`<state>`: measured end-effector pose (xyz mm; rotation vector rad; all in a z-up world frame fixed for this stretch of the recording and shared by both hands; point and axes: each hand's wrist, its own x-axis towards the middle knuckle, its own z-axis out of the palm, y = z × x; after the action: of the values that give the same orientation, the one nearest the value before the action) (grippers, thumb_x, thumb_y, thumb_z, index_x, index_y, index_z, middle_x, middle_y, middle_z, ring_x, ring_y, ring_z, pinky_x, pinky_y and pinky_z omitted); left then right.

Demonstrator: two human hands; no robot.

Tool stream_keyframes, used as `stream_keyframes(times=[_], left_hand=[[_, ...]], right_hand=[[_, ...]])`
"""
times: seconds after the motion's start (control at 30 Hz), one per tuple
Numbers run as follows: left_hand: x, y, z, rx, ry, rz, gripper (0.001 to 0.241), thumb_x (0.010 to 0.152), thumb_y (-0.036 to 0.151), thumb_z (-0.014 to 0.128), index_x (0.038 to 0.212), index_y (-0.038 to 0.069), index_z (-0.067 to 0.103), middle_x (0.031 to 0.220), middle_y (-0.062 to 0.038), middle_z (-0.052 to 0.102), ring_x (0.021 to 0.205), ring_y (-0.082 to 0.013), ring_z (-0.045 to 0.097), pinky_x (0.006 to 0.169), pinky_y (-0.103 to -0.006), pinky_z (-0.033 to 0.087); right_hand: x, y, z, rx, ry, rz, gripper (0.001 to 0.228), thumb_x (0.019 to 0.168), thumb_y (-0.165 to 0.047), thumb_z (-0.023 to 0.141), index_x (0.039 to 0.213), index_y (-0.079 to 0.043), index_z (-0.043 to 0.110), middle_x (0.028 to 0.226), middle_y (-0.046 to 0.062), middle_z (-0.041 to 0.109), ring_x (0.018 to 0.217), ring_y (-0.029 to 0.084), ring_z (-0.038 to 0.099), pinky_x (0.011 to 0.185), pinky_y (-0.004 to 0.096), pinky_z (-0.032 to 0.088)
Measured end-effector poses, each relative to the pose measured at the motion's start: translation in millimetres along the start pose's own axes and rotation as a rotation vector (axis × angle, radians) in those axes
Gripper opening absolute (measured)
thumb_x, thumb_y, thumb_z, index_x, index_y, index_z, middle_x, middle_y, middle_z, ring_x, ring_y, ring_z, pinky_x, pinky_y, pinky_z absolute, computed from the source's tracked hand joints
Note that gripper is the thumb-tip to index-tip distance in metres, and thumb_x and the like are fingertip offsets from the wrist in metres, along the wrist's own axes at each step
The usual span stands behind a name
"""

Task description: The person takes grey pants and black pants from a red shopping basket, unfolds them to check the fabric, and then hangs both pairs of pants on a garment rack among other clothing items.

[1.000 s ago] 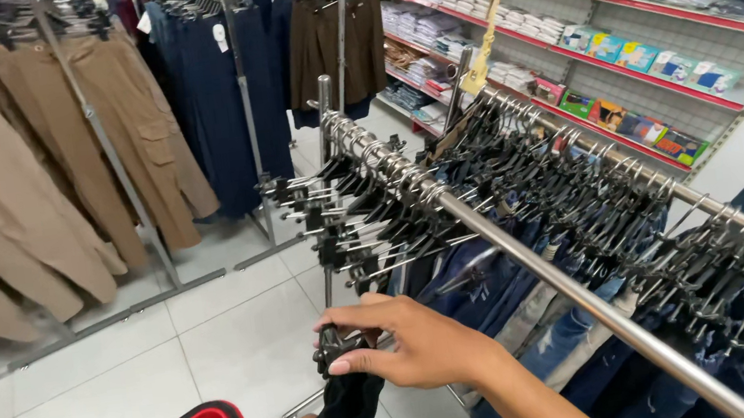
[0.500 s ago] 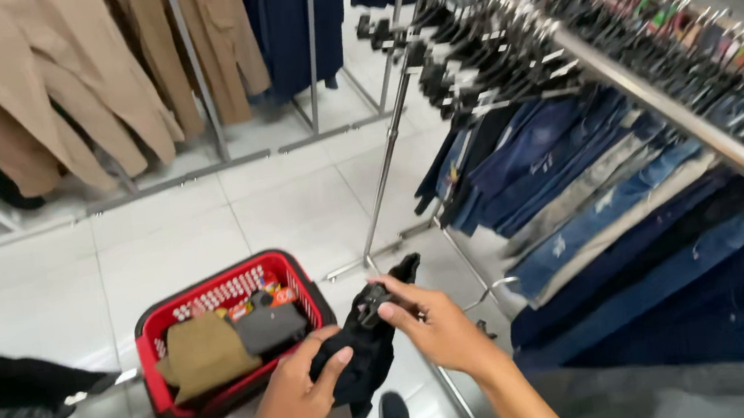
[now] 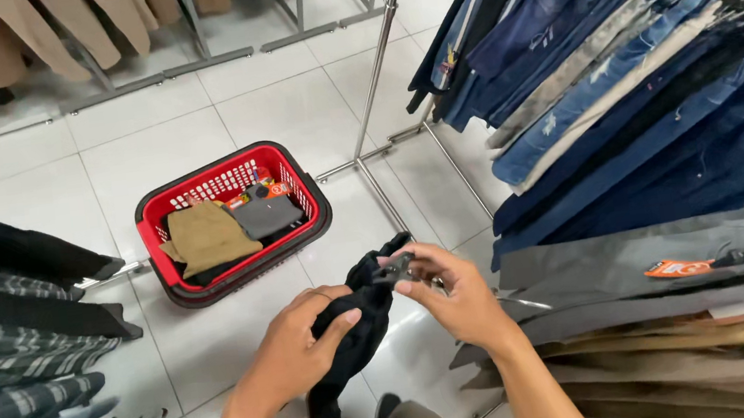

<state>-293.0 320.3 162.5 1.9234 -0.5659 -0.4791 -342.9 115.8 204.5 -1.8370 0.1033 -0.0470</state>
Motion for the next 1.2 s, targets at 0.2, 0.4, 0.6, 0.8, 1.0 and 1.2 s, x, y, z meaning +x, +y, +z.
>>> stream_keyframes(times=[0.2,0.4,0.6,0.8,1.0,1.2], left_hand=[[-43.5,25.6,17.3,0.099,-0.034,-0.044,0.035,0.086,0.039,0.049,0.107,0.014,0.058,0.112,0.006,0.066,0.101,-0.0143,0.062,0.086,-0.0275,0.045],[-87.3,66.4,18.1,0.310,-0.125,-0.211,0.028,0.089,0.040,0.042,0.109,0.022,0.051,0.092,0.009,0.060,0.064,-0.0182,0.051,0.068,-0.0296,0.042],[-113.9,56.3,32.9,0.391,-0.077,0.001,0.034,0.091,0.033,0.040,0.118,0.014,0.047,0.118,0.003,0.059,0.101,-0.0219,0.058,0.081,-0.0375,0.046],[-122.5,47.1,27.1,0.918,-0.130,0.109,0.041,0.093,0.018,0.034,0.131,0.031,0.038,0.115,-0.006,0.049,0.096,-0.0276,0.058,0.076,-0.0406,0.055],[-116.7,19.1,19.5,0.903,-0.116,0.001,0.041,0.087,0.043,0.045,0.124,0.026,0.044,0.108,-0.003,0.051,0.090,-0.0264,0.064,0.077,-0.0377,0.055],[-109.1,12.9,22.8,1.072,-0.037,0.170,0.020,0.088,0.033,0.045,0.103,0.020,0.046,0.123,0.000,0.044,0.069,-0.0263,0.067,0.069,-0.0385,0.057]], right_hand=[[-33.0,50.2,-24.0,-0.083,0.010,0.029,0.029,0.089,-0.027,0.057,0.109,-0.009,0.048,0.077,0.000,0.048,0.066,0.010,0.040,0.065,0.023,0.037],[-83.9,63.8,-49.0,-0.179,-0.036,0.243,0.030,0.085,-0.026,0.060,0.112,-0.015,0.051,0.103,-0.003,0.063,0.073,0.009,0.046,0.075,0.023,0.041],[-100.3,78.1,-73.9,-0.651,-0.329,-0.080,0.027,0.082,-0.015,0.067,0.106,-0.019,0.057,0.102,-0.001,0.062,0.100,0.018,0.054,0.082,0.031,0.045],[-100.5,77.6,-90.9,-1.008,-0.582,-0.258,0.032,0.064,0.008,0.065,0.091,-0.006,0.056,0.093,0.006,0.055,0.092,0.025,0.056,0.083,0.035,0.045],[-112.9,37.4,-94.7,-0.709,-0.426,-0.293,0.028,0.072,0.000,0.060,0.087,-0.013,0.041,0.113,0.001,0.053,0.095,0.029,0.057,0.072,0.036,0.049],[-100.8,50.8,-87.9,-0.918,-0.230,-0.584,0.015,0.094,-0.024,0.048,0.086,-0.011,0.045,0.111,0.005,0.060,0.081,0.029,0.058,0.058,0.037,0.049]])
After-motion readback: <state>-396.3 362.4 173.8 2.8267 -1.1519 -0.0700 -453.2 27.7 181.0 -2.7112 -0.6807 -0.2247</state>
